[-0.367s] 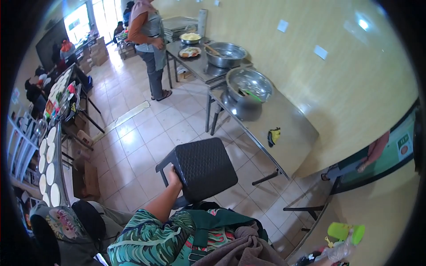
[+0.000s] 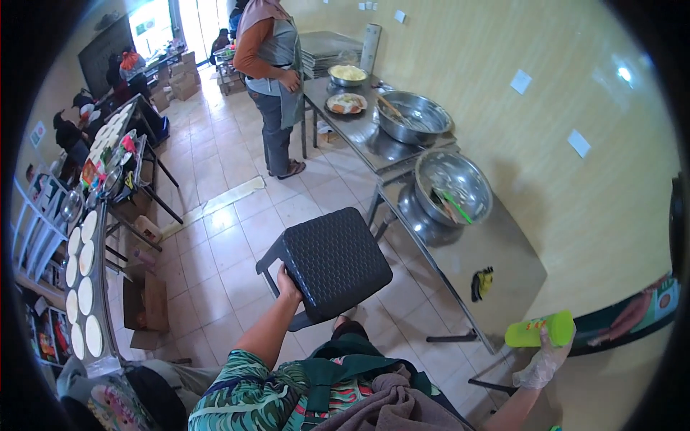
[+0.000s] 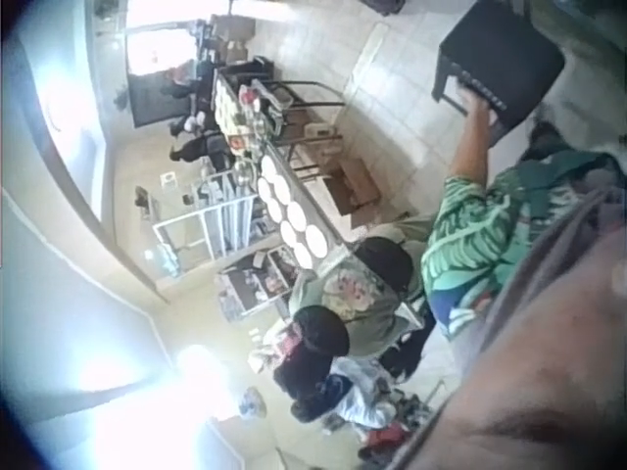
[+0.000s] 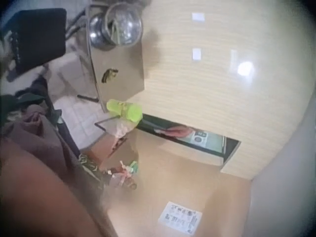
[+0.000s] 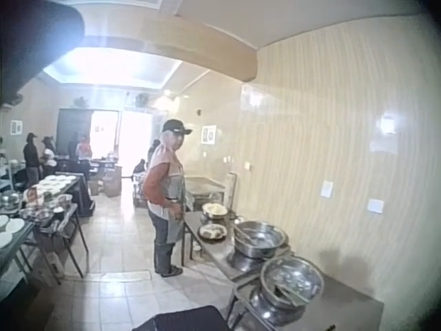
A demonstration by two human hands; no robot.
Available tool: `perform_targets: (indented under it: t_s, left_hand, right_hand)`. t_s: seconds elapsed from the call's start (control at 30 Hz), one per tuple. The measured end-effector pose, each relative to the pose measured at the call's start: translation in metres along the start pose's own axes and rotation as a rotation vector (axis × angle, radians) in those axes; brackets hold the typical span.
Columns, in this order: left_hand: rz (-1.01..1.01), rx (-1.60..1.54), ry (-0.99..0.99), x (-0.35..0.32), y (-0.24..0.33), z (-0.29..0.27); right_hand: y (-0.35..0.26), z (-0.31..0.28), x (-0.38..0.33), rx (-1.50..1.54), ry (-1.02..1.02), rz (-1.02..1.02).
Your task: The recorder is assembling a plate of food including rice, vegetables, and tempeh at a stainless steel prep station.
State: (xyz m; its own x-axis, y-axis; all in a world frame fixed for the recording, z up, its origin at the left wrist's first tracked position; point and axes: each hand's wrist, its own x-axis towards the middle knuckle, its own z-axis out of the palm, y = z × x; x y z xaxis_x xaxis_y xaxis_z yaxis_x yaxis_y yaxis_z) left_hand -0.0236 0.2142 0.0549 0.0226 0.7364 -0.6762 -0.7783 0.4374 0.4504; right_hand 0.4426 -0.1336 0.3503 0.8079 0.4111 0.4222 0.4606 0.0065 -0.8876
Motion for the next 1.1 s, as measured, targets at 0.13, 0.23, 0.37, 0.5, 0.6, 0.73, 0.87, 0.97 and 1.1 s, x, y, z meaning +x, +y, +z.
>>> perform_targets:
  t_s: [0.13,0.23,0.37,0.5,0.6,0.73,0.87,0.97,1.1]
  left_hand:
    - [0.01,-0.004,0.02,0.042,0.055,0.057]
    - [0.111,-0.003,0.128,0.089,0.096,0.063]
    - [0.066,-0.01,0.168,0.138,0.139,0.105]
    - [0.052,-0.084,0.102,0.215,0.159,0.111]
    - [-0.011,-0.094,0.076,0.3,0.161,0.129]
    - [-0.149,0.019,0.065,0.459,0.159,0.093]
    - [-0.287,0.084,0.082,0.537,0.138,0.106]
    - [-0.365,0.068,0.027,0.593,0.14,0.104]
    - [-0.497,0.25,0.054,0.634,0.151,0.122]
  right_hand:
    - [0.036,0.128,0.049,0.073,-0.258,0.044]
    - [-0.008,0.262,0.072,0.108,-0.324,0.062]
    - [-0.004,0.413,0.113,0.239,-0.404,0.105]
    - [-0.002,0.533,0.13,0.116,-0.525,-0.033]
    - [-0.002,0.615,0.117,0.151,-0.495,-0.057]
    - [0.003,0.707,0.089,0.142,-0.499,-0.024]
    - [0.051,0.775,0.08,0.002,-0.461,0.038]
    - [0.067,0.833,0.081,-0.039,-0.511,0.188]
    - [0.083,0.897,0.105,-0.04,-0.472,0.067]
